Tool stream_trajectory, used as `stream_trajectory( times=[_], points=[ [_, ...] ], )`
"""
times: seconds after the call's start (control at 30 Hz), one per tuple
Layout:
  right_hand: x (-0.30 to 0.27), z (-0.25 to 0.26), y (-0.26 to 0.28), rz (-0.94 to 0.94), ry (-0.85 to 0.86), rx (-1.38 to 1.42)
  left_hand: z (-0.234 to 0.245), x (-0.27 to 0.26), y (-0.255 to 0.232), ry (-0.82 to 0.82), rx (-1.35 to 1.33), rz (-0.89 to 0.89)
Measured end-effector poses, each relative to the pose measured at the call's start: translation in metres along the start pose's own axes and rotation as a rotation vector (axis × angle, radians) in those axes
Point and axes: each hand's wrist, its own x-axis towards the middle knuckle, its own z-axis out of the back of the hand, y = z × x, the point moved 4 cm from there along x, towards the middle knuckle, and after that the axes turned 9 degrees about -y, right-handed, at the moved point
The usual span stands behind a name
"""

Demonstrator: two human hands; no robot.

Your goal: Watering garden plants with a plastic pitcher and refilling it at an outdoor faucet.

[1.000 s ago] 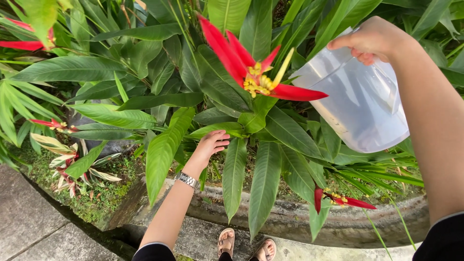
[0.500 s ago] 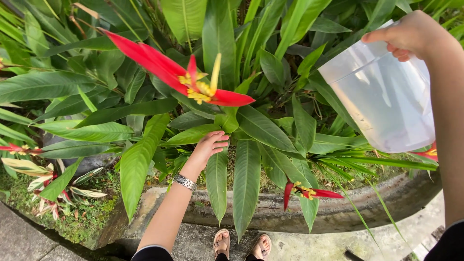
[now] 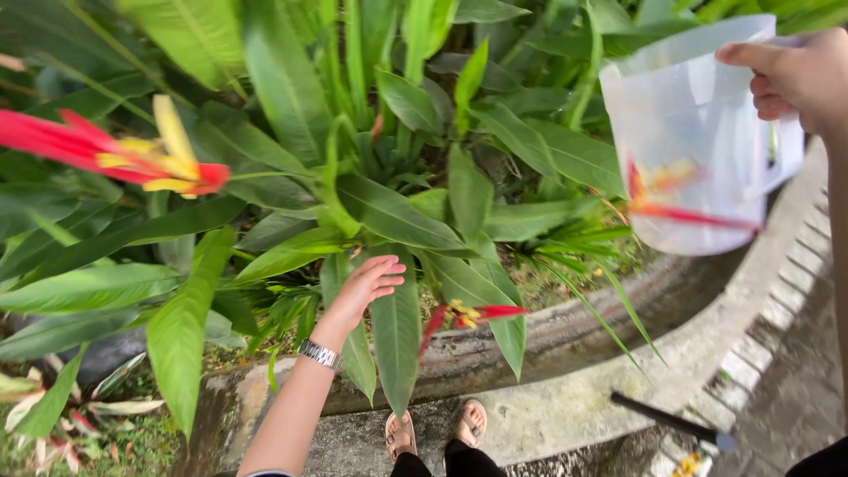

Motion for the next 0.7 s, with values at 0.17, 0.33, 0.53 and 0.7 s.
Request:
stream_trajectory(
  times=[0.17, 0.33, 0.53, 0.7],
  points=[
    [-0.108, 0.062, -0.001, -0.031, -0.141, 0.25, -0.037, -0.016, 0.033, 0.234, 0.045, 0.156],
    [-0.185, 0.127, -0.045, -0.065, -0.347, 0.428, -0.074, -0.037, 0.058, 0.441, 0.139, 0.337],
    [-0.267, 0.21, -0.144, 0.156, -0.512, 0.599, -0.137, -0.059, 0.08, 0.72, 0.36, 0.434],
    [-0.35, 0.235, -0.153, 0.027, -0.908, 0.525, -0.206, -0.076, 0.091, 0.798, 0.344, 0.323]
  ],
)
